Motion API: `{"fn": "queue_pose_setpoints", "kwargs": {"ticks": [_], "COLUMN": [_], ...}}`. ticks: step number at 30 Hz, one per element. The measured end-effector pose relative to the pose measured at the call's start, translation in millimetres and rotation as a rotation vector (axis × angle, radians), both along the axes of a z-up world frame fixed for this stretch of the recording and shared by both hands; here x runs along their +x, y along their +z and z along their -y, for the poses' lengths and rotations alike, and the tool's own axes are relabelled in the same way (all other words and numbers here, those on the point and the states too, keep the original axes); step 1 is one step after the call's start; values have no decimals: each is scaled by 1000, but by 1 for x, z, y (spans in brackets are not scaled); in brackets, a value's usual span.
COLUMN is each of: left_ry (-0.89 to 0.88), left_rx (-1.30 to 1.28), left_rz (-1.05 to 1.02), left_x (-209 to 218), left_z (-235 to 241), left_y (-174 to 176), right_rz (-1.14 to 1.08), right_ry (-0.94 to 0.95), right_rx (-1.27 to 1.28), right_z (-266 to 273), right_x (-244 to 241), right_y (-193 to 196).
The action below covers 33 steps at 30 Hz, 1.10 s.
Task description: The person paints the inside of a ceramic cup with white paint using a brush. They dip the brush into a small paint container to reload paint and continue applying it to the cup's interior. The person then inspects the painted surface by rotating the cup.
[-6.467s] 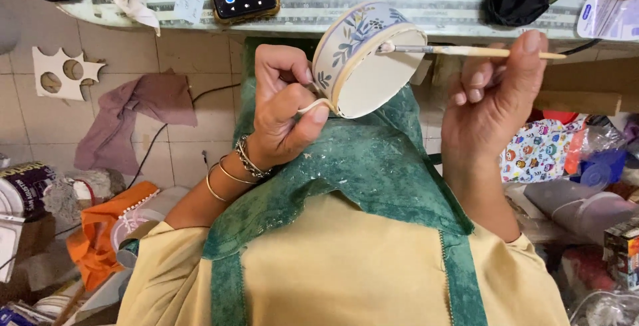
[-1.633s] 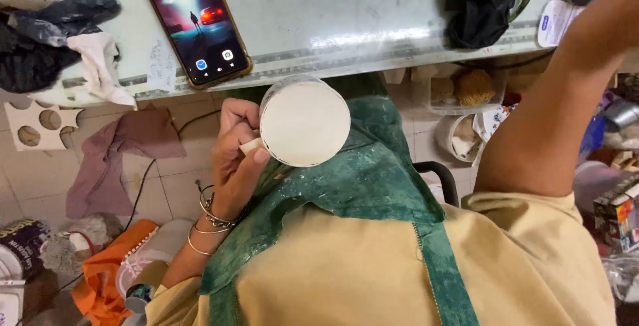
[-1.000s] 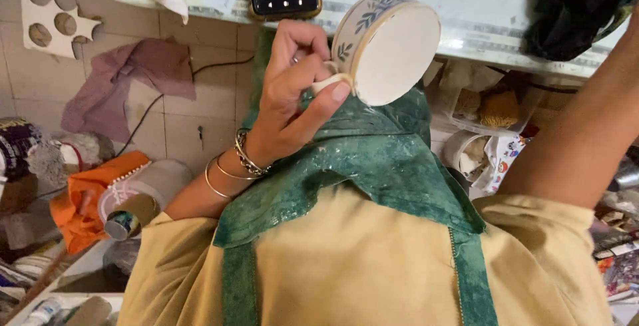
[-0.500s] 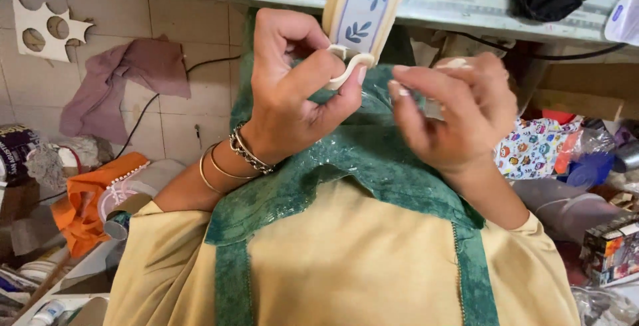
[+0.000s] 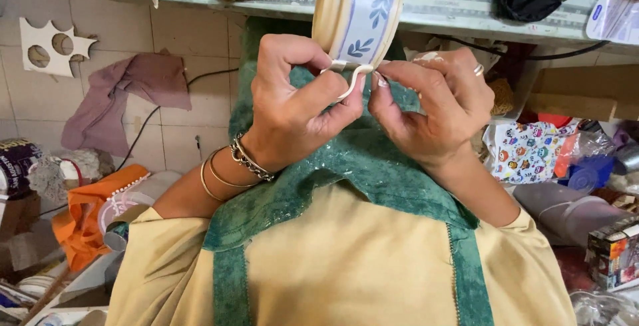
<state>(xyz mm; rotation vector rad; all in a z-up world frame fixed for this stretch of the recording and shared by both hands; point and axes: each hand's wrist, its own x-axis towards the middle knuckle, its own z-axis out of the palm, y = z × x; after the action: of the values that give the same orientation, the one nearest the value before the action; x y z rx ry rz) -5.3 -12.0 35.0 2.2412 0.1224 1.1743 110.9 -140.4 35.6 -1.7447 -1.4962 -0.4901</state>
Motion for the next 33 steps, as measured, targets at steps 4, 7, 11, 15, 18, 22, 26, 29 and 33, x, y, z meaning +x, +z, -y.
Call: {"fn": "queue_pose_setpoints", "kwargs": {"ticks": [4,7,11,15,18,22,26,29,33], "left_ry": [-5,7,-10,-21,-32,-57,-82,-90,-103], "left_rx": [13,45,66,74,66,60,60,62,68], "left_rz": [-4,-17,-34,-43,-41,-45,-41,-49,-47], "left_x": [0,-1,-2,-2,-2,-2,-3,-4,-5], "left_z": [0,1,0,1,1,1,1,1,-1], "left_y": [-4,-6,-8,-10,-9,-8,-8,-9,-9], "right_rz": [1,16,27,32,24,7,-5,11,59], "right_ry": [-7,-28,-39,-39,-39,-46,-30,-27,-122], "right_rx": [3,-9,0,-19,-11,-5,47,135,230], "right_z": [1,1,1,2,3,6,6,4,12], "right_x": [-1,-2,-2,-4,-3,-2,-1,6,19], "right_y": [-1,-1,0,2,0,-3,-4,-13,-24]}}
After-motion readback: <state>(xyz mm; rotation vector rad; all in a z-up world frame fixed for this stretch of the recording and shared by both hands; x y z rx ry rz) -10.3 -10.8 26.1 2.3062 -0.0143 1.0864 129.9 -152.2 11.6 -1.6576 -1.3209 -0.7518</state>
